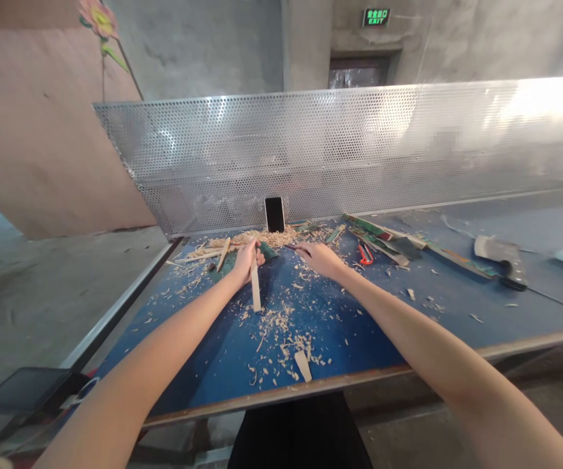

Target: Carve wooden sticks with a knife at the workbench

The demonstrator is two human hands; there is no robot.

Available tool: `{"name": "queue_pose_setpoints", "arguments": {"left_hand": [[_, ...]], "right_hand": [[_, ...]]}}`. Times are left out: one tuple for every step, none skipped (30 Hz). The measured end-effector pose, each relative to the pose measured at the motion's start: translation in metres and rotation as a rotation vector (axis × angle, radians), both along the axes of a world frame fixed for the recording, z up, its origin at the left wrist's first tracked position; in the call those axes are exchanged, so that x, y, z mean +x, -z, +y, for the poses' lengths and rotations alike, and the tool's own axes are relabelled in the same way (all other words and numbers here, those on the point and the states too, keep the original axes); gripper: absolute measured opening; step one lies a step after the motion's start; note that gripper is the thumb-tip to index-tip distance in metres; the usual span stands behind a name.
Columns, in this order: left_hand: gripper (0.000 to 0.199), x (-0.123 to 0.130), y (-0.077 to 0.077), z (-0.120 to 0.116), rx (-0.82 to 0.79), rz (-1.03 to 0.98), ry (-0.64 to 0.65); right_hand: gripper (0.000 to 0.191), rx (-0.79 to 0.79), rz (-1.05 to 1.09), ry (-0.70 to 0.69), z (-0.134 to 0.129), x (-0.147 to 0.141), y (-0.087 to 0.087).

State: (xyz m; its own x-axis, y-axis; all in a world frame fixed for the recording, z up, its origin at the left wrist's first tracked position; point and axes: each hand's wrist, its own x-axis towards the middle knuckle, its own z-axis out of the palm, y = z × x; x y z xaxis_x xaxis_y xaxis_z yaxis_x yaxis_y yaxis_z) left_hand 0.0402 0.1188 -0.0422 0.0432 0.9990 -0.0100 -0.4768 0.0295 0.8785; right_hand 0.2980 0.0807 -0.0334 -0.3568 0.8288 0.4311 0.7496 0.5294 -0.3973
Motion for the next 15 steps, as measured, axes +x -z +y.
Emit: {"name": "queue_pose_setpoints", "arguments": {"left_hand": [[0.044,0.0,0.001,-0.001,0.014,0.007,-0.004],[0.045,-0.001,0.002,-0.003,0.031,0.016,-0.008],[0.046,-0.001,0.002,-0.004,0.047,0.028,-0.013],[0.047,-0.001,0.003,-0.005,0.063,0.039,-0.018],[0.048,-0.001,0.004,-0.005,0.075,0.05,-0.025],[0.049,-0.001,0.005,-0.005,0.084,0.058,-0.036],[0.05,0.0,0.005,-0.005,0.09,0.063,-0.048],[0.05,0.0,0.006,-0.004,0.091,0.065,-0.061],[0.05,0.0,0.006,-0.004,0.089,0.062,-0.072],[0.049,0.0,0.006,-0.004,0.086,0.055,-0.077],[0.048,-0.001,0.006,-0.004,0.078,0.042,-0.072],[0.047,-0.001,0.005,-0.004,0.067,0.023,-0.055],[0.046,-0.002,0.004,-0.004,0.051,-0.001,-0.03],[0.046,-0.003,0.003,-0.004,0.033,-0.027,0.0],[0.045,-0.004,0.002,-0.004,0.013,-0.051,0.031]], "right_hand": [[0.037,0.001,-0.008,-0.004,0.0,-0.001,0.0],[0.037,0.003,-0.016,-0.012,0.0,-0.001,0.001],[0.037,0.006,-0.024,-0.022,0.0,-0.001,0.001],[0.037,0.011,-0.029,-0.034,0.0,-0.002,0.002],[0.037,0.014,-0.03,-0.046,0.0,-0.002,0.002],[0.037,0.016,-0.026,-0.057,-0.001,-0.002,0.002],[0.037,0.014,-0.02,-0.067,-0.002,-0.003,0.001],[0.037,0.008,-0.012,-0.073,-0.004,-0.004,0.001],[0.037,-0.002,-0.005,-0.077,-0.006,-0.005,0.0],[0.036,-0.014,0.001,-0.079,-0.008,-0.007,-0.002],[0.036,-0.026,0.006,-0.083,-0.011,-0.009,-0.003],[0.036,-0.036,0.009,-0.089,-0.013,-0.011,-0.005],[0.035,-0.045,0.011,-0.097,-0.016,-0.013,-0.007],[0.035,-0.051,0.013,-0.108,-0.019,-0.016,-0.008],[0.035,-0.055,0.014,-0.12,-0.022,-0.018,-0.009]]}}
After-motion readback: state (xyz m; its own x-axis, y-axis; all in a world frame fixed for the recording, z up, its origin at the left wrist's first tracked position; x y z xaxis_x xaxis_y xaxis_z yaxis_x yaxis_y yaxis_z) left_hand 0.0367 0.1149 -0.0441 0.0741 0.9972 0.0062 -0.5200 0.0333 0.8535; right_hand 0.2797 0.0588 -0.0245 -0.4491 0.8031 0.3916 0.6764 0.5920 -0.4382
